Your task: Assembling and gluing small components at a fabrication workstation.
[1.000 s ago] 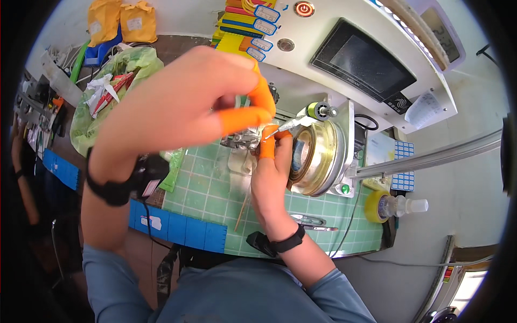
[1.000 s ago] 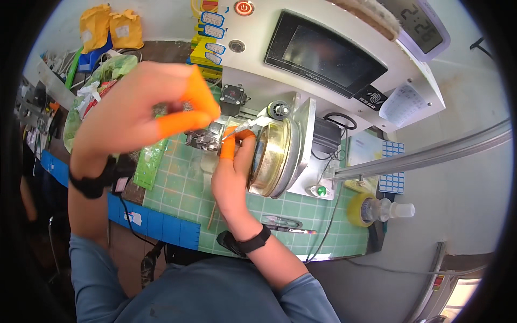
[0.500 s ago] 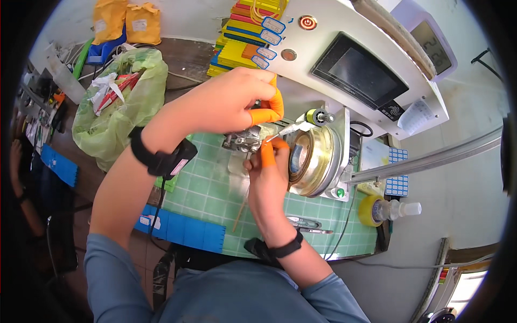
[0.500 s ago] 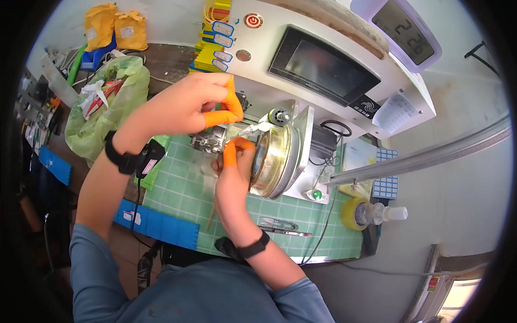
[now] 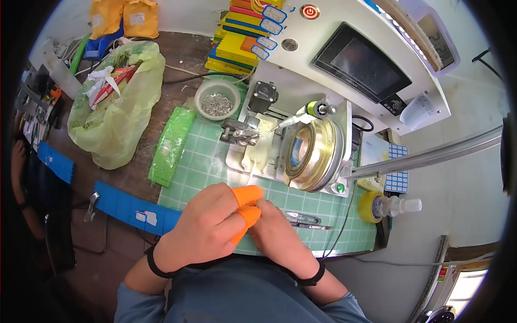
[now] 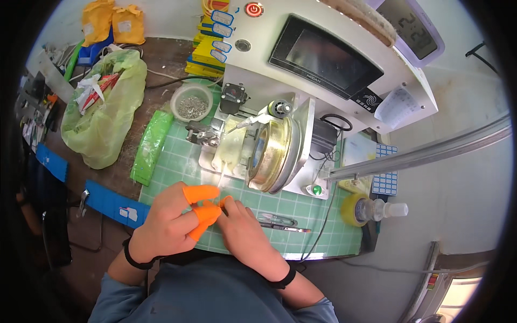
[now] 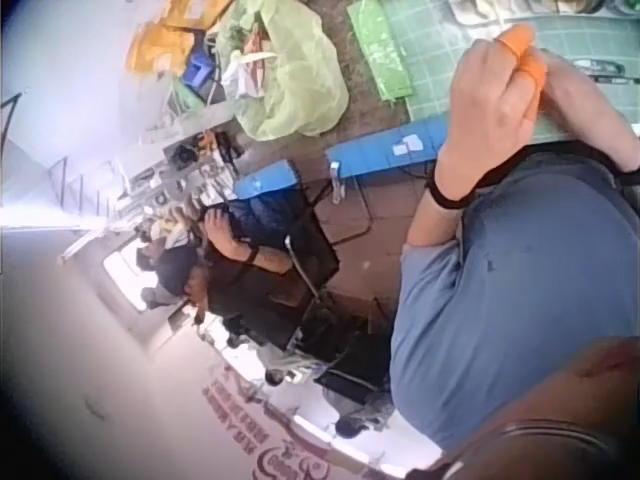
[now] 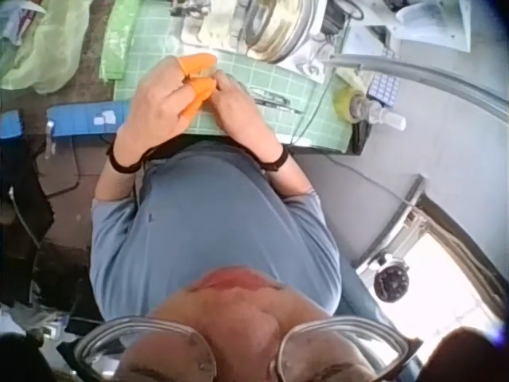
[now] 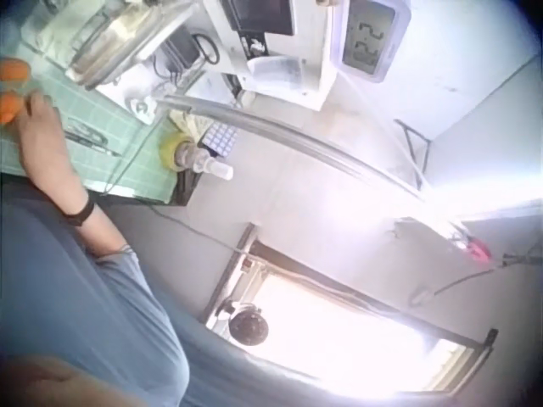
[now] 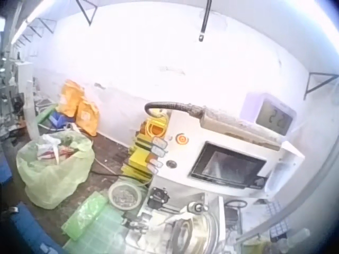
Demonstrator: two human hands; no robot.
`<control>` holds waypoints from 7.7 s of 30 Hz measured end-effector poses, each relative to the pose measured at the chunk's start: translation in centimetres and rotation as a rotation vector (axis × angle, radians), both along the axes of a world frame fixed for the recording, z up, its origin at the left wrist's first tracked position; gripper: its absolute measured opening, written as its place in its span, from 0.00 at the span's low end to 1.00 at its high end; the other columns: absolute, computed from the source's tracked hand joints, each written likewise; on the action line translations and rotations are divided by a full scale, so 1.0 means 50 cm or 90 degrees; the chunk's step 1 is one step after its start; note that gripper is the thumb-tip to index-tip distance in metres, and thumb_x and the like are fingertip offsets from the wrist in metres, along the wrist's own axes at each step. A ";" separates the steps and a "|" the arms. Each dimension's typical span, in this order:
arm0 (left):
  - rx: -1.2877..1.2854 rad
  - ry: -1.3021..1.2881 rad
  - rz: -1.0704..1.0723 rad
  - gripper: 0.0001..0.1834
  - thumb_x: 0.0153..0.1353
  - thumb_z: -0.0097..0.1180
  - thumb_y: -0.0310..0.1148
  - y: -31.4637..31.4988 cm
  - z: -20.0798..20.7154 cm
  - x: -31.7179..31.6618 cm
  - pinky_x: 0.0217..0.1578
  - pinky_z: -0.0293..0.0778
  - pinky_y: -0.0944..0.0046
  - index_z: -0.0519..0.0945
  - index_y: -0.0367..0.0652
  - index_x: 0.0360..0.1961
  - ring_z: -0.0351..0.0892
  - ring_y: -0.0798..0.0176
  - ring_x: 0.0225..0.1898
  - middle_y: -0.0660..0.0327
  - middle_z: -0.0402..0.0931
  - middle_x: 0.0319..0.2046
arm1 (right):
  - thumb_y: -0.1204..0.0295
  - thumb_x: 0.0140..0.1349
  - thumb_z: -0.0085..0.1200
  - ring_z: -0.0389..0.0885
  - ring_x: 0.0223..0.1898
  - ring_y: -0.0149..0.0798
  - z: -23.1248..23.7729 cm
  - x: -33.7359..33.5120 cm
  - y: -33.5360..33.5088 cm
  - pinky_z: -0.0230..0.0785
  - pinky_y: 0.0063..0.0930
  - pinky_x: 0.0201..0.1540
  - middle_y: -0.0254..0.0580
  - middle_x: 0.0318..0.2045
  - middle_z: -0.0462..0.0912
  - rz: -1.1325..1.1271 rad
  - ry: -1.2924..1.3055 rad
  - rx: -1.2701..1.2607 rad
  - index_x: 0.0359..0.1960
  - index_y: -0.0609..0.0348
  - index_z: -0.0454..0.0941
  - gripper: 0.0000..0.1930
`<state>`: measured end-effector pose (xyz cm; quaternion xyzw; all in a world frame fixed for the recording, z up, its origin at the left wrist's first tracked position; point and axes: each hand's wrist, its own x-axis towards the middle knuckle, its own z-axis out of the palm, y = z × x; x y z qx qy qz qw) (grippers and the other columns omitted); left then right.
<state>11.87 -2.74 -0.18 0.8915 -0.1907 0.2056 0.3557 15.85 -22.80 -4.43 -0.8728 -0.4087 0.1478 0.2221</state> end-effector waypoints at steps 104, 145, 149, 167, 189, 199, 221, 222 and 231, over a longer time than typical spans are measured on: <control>-0.907 0.241 -0.228 0.09 0.72 0.55 0.31 0.173 -0.128 0.196 0.52 0.73 0.61 0.80 0.41 0.49 0.76 0.65 0.49 0.61 0.78 0.48 | 0.79 0.75 0.39 0.59 0.77 0.51 -0.171 -0.042 -0.575 0.42 0.50 0.83 0.47 0.35 0.76 -0.426 0.326 1.363 0.25 0.61 0.66 0.15; -0.920 0.215 -0.241 0.10 0.72 0.56 0.30 0.180 -0.144 0.188 0.49 0.72 0.62 0.81 0.38 0.51 0.79 0.65 0.50 0.58 0.81 0.49 | 0.77 0.72 0.41 0.59 0.26 0.27 -0.152 -0.040 -0.572 0.53 0.18 0.25 0.28 0.24 0.60 -0.360 0.517 1.341 0.25 0.50 0.62 0.14; -0.937 0.256 -0.237 0.11 0.73 0.58 0.32 0.169 -0.144 0.194 0.49 0.73 0.65 0.82 0.41 0.51 0.80 0.67 0.51 0.60 0.83 0.48 | 0.76 0.73 0.40 0.59 0.25 0.26 -0.173 -0.040 -0.638 0.55 0.18 0.25 0.27 0.24 0.60 -0.423 0.503 1.309 0.28 0.51 0.63 0.12; -0.905 0.256 -0.244 0.11 0.74 0.57 0.34 0.159 -0.142 0.199 0.51 0.74 0.65 0.82 0.42 0.51 0.80 0.69 0.51 0.63 0.83 0.48 | 0.72 0.75 0.45 0.59 0.22 0.30 -0.133 -0.038 -0.587 0.55 0.23 0.23 0.29 0.24 0.66 -0.526 0.472 1.230 0.32 0.54 0.70 0.09; -0.958 0.211 -0.187 0.09 0.71 0.56 0.30 0.163 -0.160 0.200 0.51 0.69 0.60 0.79 0.44 0.50 0.74 0.68 0.48 0.64 0.77 0.50 | 0.64 0.79 0.40 0.61 0.25 0.26 -0.135 -0.041 -0.569 0.58 0.18 0.26 0.25 0.22 0.64 -0.500 0.571 1.338 0.26 0.47 0.67 0.18; -0.962 0.215 -0.229 0.11 0.72 0.57 0.29 0.180 -0.173 0.202 0.57 0.68 0.60 0.77 0.41 0.53 0.73 0.66 0.51 0.62 0.75 0.54 | 0.75 0.71 0.46 0.72 0.38 0.29 -0.105 -0.039 -0.541 0.69 0.28 0.46 0.32 0.38 0.74 -0.524 0.524 1.290 0.40 0.49 0.74 0.05; -0.970 0.230 -0.234 0.11 0.72 0.56 0.29 0.166 -0.168 0.204 0.56 0.70 0.58 0.78 0.41 0.53 0.75 0.65 0.52 0.61 0.77 0.54 | 0.58 0.77 0.48 0.78 0.44 0.30 -0.131 -0.045 -0.567 0.72 0.34 0.53 0.36 0.48 0.83 -0.426 0.534 1.264 0.62 0.49 0.77 0.18; -0.971 0.214 -0.214 0.11 0.72 0.56 0.29 0.165 -0.162 0.199 0.56 0.70 0.58 0.78 0.41 0.53 0.75 0.65 0.52 0.61 0.77 0.54 | 0.58 0.77 0.48 0.78 0.43 0.29 -0.125 -0.044 -0.562 0.72 0.34 0.53 0.34 0.46 0.82 -0.446 0.533 1.250 0.60 0.49 0.78 0.17; -0.937 0.231 -0.236 0.11 0.72 0.57 0.30 0.165 -0.149 0.195 0.57 0.69 0.57 0.77 0.41 0.52 0.75 0.65 0.51 0.60 0.77 0.54 | 0.62 0.78 0.49 0.75 0.40 0.25 -0.135 -0.035 -0.556 0.71 0.29 0.54 0.27 0.41 0.77 -0.467 0.526 1.226 0.52 0.49 0.79 0.10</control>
